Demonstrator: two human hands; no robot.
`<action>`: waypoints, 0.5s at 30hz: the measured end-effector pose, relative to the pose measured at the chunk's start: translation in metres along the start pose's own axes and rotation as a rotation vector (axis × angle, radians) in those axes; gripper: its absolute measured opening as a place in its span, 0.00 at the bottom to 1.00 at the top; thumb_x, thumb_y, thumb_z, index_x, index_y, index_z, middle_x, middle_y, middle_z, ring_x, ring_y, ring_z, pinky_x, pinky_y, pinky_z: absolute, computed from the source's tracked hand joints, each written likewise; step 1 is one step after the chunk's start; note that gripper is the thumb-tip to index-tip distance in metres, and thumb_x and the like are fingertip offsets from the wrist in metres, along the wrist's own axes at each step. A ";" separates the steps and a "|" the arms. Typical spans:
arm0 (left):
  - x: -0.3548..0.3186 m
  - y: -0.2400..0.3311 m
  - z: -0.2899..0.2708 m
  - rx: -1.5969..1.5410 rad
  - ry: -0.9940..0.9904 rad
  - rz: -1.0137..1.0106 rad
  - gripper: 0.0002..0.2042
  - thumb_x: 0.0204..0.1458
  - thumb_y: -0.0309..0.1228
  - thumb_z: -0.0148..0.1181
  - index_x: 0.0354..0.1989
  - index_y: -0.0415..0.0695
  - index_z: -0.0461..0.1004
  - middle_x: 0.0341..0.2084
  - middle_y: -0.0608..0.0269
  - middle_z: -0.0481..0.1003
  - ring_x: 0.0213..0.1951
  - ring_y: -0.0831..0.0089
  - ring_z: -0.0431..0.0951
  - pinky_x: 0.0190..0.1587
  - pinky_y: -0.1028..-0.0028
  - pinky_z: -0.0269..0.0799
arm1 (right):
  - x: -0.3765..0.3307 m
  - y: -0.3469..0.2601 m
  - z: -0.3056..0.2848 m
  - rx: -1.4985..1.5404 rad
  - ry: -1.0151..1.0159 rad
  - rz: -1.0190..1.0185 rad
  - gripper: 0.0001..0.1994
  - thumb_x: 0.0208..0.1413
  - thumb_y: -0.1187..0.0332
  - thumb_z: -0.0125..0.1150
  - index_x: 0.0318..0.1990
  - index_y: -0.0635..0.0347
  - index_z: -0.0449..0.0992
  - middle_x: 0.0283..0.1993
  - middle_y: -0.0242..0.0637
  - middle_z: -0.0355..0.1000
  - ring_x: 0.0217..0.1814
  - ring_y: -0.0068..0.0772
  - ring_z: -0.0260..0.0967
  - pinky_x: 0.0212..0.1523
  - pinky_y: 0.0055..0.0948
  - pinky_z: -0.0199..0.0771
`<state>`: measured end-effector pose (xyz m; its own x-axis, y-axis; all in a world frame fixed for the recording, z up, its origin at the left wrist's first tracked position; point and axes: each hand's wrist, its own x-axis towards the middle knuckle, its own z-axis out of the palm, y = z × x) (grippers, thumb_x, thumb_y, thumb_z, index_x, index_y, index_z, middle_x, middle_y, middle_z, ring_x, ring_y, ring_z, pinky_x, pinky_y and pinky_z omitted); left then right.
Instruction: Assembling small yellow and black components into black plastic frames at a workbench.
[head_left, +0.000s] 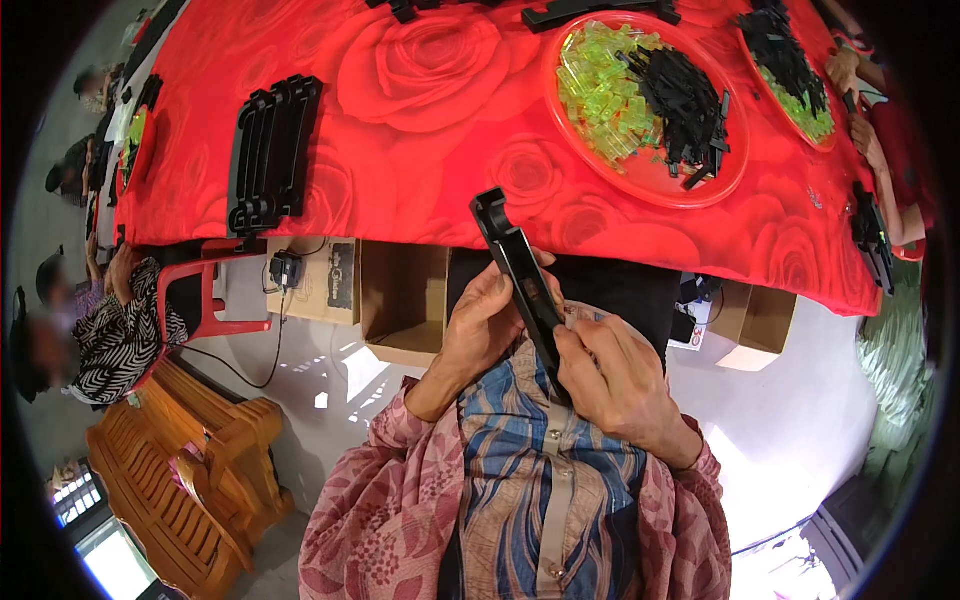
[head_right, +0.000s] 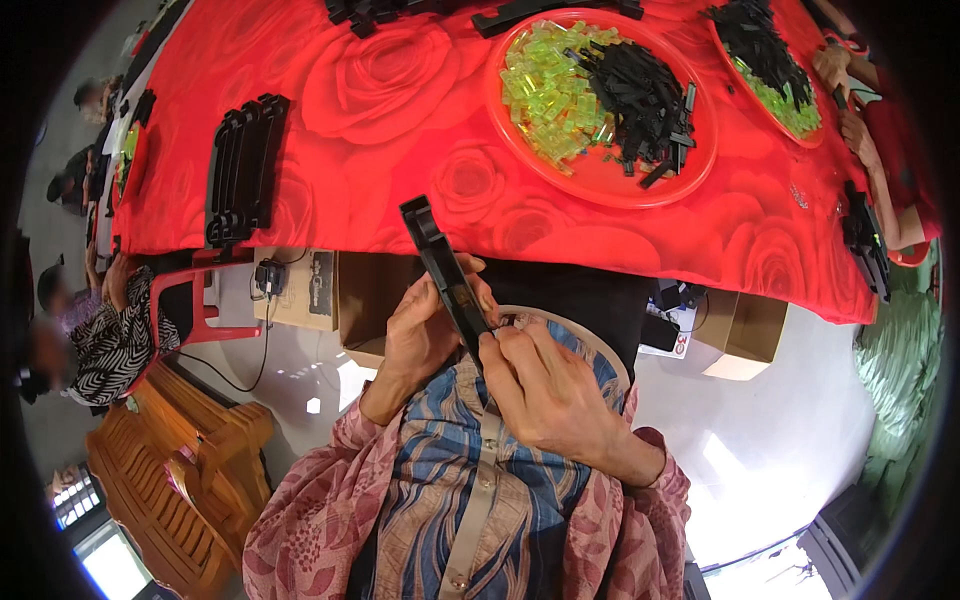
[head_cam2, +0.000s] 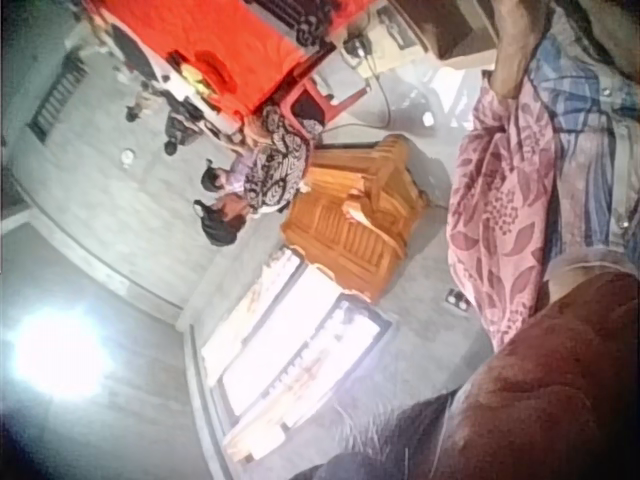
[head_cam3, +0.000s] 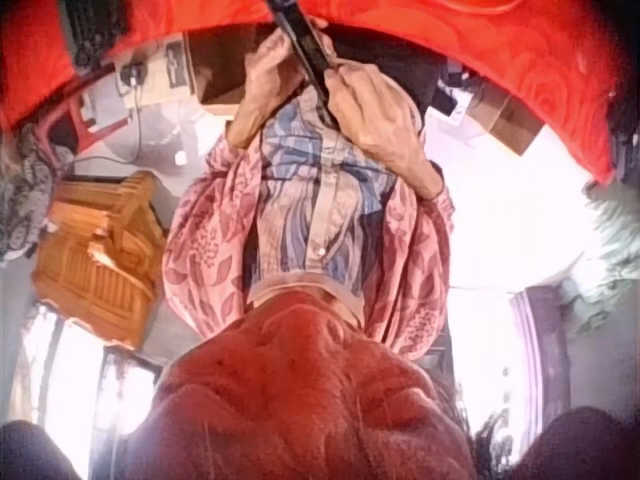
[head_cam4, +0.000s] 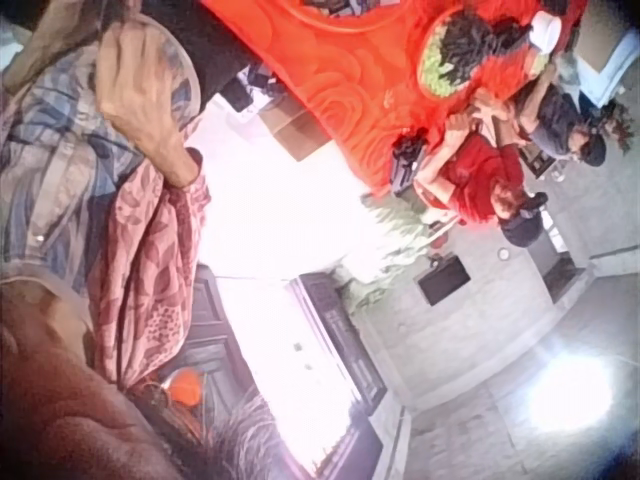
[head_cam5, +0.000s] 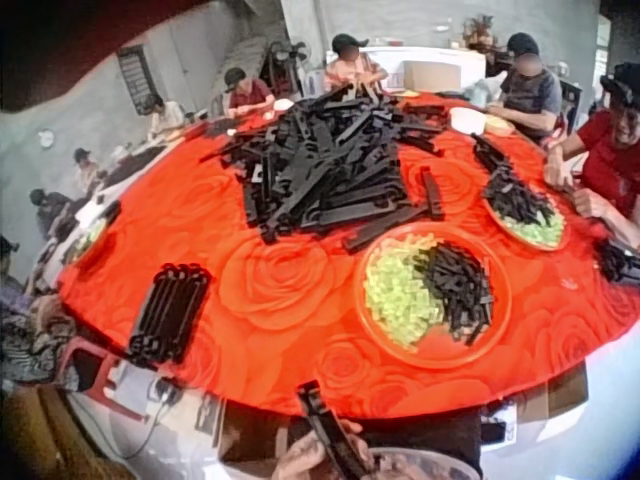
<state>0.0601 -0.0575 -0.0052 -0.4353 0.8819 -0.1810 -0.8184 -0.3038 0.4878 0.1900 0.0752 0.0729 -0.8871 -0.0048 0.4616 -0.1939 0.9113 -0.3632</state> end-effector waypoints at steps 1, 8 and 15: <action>0.000 0.000 0.000 -0.001 0.003 0.006 0.27 0.60 0.43 0.57 0.60 0.34 0.62 0.43 0.52 0.74 0.45 0.65 0.77 0.51 0.67 0.73 | 0.000 -0.001 -0.002 -0.020 -0.011 -0.021 0.13 0.42 0.80 0.63 0.38 0.75 0.75 0.34 0.44 0.68 0.33 0.39 0.71 0.28 0.29 0.75; -0.003 -0.002 -0.002 0.005 0.003 0.026 0.28 0.59 0.42 0.58 0.60 0.32 0.62 0.45 0.51 0.73 0.47 0.61 0.76 0.53 0.63 0.72 | 0.002 0.001 0.004 -0.167 0.086 -0.126 0.14 0.38 0.77 0.62 0.36 0.74 0.78 0.33 0.45 0.71 0.30 0.34 0.70 0.28 0.22 0.72; -0.003 -0.005 -0.006 -0.016 0.029 0.008 0.30 0.57 0.42 0.60 0.60 0.32 0.61 0.46 0.50 0.73 0.48 0.58 0.75 0.55 0.60 0.70 | 0.007 0.001 0.010 -0.188 0.068 -0.110 0.15 0.38 0.76 0.62 0.37 0.74 0.78 0.33 0.44 0.71 0.30 0.34 0.70 0.28 0.23 0.73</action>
<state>0.0629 -0.0612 -0.0124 -0.4525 0.8685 -0.2021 -0.8207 -0.3170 0.4754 0.1794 0.0722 0.0682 -0.8336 -0.0866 0.5456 -0.2009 0.9676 -0.1532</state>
